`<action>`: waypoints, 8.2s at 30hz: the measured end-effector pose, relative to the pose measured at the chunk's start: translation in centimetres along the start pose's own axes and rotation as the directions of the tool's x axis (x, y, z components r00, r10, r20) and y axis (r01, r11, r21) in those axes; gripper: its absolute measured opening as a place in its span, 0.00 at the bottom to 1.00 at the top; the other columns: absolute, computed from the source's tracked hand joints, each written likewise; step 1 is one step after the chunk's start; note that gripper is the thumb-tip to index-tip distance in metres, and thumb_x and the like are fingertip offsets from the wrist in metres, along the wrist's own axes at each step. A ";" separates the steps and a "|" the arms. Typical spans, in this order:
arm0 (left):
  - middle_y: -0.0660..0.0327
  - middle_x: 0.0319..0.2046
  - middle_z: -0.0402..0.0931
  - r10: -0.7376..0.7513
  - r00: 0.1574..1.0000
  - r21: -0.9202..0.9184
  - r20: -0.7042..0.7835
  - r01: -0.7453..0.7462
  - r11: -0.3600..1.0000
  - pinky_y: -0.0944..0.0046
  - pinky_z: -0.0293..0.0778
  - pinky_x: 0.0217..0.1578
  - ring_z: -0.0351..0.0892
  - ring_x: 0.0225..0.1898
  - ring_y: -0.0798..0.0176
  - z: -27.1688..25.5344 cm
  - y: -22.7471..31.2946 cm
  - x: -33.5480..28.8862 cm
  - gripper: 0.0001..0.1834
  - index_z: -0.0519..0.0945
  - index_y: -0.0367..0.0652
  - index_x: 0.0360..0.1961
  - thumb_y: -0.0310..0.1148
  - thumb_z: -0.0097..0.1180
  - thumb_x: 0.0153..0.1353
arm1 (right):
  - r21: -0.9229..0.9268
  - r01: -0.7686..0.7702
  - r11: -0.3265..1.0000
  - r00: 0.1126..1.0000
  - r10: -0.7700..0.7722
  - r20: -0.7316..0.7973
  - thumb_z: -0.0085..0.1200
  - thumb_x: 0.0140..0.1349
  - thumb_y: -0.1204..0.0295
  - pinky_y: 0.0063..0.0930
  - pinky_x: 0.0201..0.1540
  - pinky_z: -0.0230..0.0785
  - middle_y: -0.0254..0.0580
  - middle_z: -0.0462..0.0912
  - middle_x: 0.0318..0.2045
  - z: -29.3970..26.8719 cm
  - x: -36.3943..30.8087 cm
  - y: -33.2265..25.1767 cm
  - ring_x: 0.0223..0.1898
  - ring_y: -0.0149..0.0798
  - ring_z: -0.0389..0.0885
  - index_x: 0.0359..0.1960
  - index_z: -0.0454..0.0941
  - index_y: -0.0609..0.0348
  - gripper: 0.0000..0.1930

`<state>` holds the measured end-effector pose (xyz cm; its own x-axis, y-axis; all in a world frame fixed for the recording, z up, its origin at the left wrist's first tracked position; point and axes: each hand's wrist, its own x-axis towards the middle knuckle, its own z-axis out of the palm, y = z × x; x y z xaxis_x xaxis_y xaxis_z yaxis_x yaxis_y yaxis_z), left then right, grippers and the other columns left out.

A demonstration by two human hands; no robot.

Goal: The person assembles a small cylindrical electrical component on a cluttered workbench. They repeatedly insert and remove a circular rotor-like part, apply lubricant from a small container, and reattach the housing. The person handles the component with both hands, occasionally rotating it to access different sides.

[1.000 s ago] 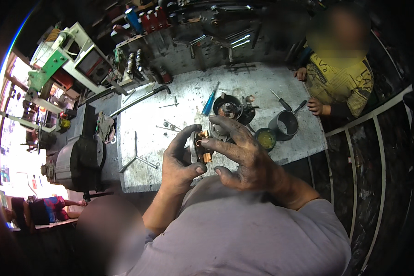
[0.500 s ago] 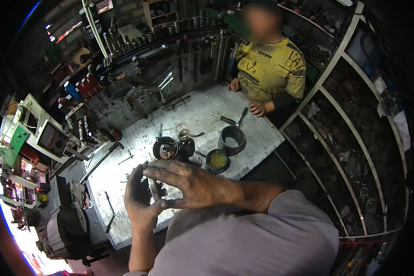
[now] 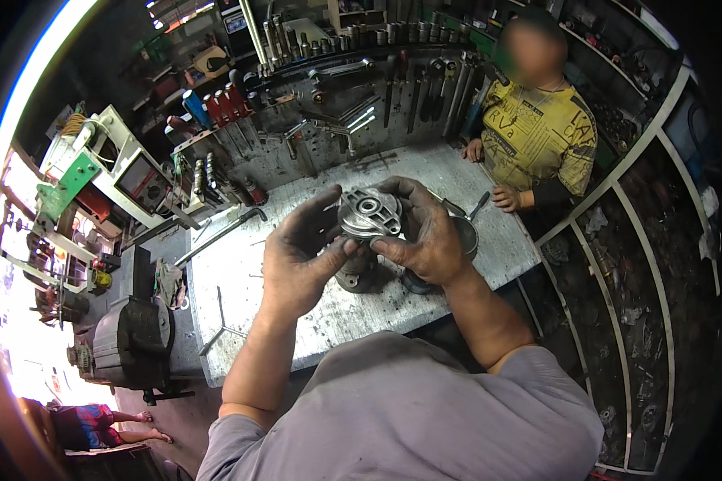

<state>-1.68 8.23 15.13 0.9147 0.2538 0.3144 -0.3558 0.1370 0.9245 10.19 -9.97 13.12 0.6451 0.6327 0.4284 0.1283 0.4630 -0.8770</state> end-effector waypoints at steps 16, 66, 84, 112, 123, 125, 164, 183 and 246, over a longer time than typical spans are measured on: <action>0.54 0.70 0.74 -0.443 0.888 -0.520 0.126 0.440 0.733 0.54 0.81 0.64 0.78 0.68 0.56 -1.6 -5.8 -7.6 0.66 0.61 0.43 0.81 0.82 0.60 0.54 | -0.591 0.388 0.708 0.911 -0.194 0.365 0.81 0.55 0.57 0.51 0.72 0.71 0.54 0.78 0.69 1.8 -4.0 0.3 0.72 0.55 0.76 0.76 0.69 0.62 0.49; 0.50 0.60 0.79 -0.531 0.819 -0.080 -0.217 0.527 0.846 0.55 0.84 0.56 0.83 0.61 0.54 0.3 -7.0 -12.8 0.65 0.63 0.35 0.79 0.70 0.77 0.53 | -0.616 -0.049 0.787 0.875 0.331 0.353 0.74 0.64 0.60 0.45 0.67 0.79 0.60 0.73 0.69 1.3 -9.2 3.8 0.67 0.60 0.81 0.76 0.71 0.49 0.40; 0.50 0.69 0.76 -0.506 0.863 -0.216 0.012 0.496 0.841 0.53 0.73 0.71 0.77 0.69 0.54 -0.8 -6.2 -10.6 0.62 0.64 0.31 0.80 0.33 0.86 0.44 | -0.690 0.000 0.724 0.945 0.225 0.236 0.79 0.53 0.68 0.43 0.70 0.77 0.63 0.77 0.66 1.2 -8.8 3.0 0.68 0.58 0.80 0.70 0.73 0.70 0.43; 0.52 0.67 0.74 -0.479 0.875 -0.382 -0.069 0.421 0.823 0.42 0.83 0.61 0.78 0.66 0.47 -3.0 -9.1 -12.0 0.66 0.61 0.40 0.81 0.47 0.89 0.44 | -0.696 0.007 0.718 0.961 0.189 0.204 0.77 0.59 0.57 0.44 0.68 0.76 0.58 0.78 0.63 -0.4 -8.1 4.6 0.64 0.56 0.81 0.71 0.72 0.61 0.41; 0.52 0.67 0.74 -0.551 0.835 -0.312 -0.001 0.523 0.793 0.45 0.81 0.65 0.77 0.68 0.49 -5.5 -8.6 -13.8 0.59 0.60 0.41 0.80 0.41 0.84 0.53 | -0.592 -0.036 0.805 0.941 0.227 0.251 0.74 0.59 0.63 0.44 0.58 0.80 0.58 0.82 0.53 4.4 -9.7 9.8 0.54 0.55 0.86 0.64 0.77 0.66 0.33; 0.49 0.68 0.71 -0.555 0.832 -0.325 0.022 0.531 0.783 0.41 0.77 0.68 0.75 0.70 0.46 -5.8 -8.2 -13.6 0.61 0.56 0.38 0.81 0.39 0.84 0.54 | -0.615 -0.023 0.788 0.951 0.207 0.230 0.74 0.60 0.62 0.43 0.59 0.80 0.58 0.82 0.54 5.0 -9.5 10.0 0.55 0.55 0.86 0.64 0.77 0.66 0.34; 0.52 0.74 0.69 -0.466 0.880 -0.572 0.094 0.431 0.698 0.43 0.76 0.70 0.73 0.73 0.51 -2.7 -9.8 -13.6 0.73 0.56 0.41 0.83 0.76 0.74 0.46 | -0.645 0.010 0.764 0.947 0.199 0.251 0.80 0.48 0.73 0.41 0.61 0.81 0.55 0.79 0.62 3.0 -8.2 2.2 0.63 0.53 0.82 0.72 0.75 0.59 0.45; 0.55 0.60 0.79 -0.535 0.819 -0.548 0.205 0.549 0.631 0.60 0.90 0.48 0.85 0.58 0.56 -2.9 -10.5 -13.9 0.68 0.64 0.40 0.77 0.79 0.70 0.48 | -0.695 0.222 0.684 0.815 0.262 0.517 0.68 0.59 0.74 0.53 0.70 0.76 0.56 0.75 0.63 2.0 -7.3 2.0 0.64 0.57 0.78 0.78 0.69 0.50 0.42; 0.49 0.49 0.87 -0.199 0.964 0.048 -0.178 0.210 0.976 0.63 0.89 0.39 0.90 0.42 0.60 -2.3 -4.6 -8.3 0.34 0.78 0.27 0.65 0.47 0.69 0.72 | -0.214 -0.221 0.952 0.960 0.251 0.125 0.67 0.72 0.74 0.35 0.67 0.79 0.50 0.83 0.60 2.1 -7.1 0.1 0.61 0.38 0.84 0.73 0.67 0.71 0.32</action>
<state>-8.06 7.70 7.82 0.9182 0.3879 0.0809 -0.1458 0.1409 0.9792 4.02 -13.13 10.46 0.5569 0.8013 0.2186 0.1411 0.1681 -0.9756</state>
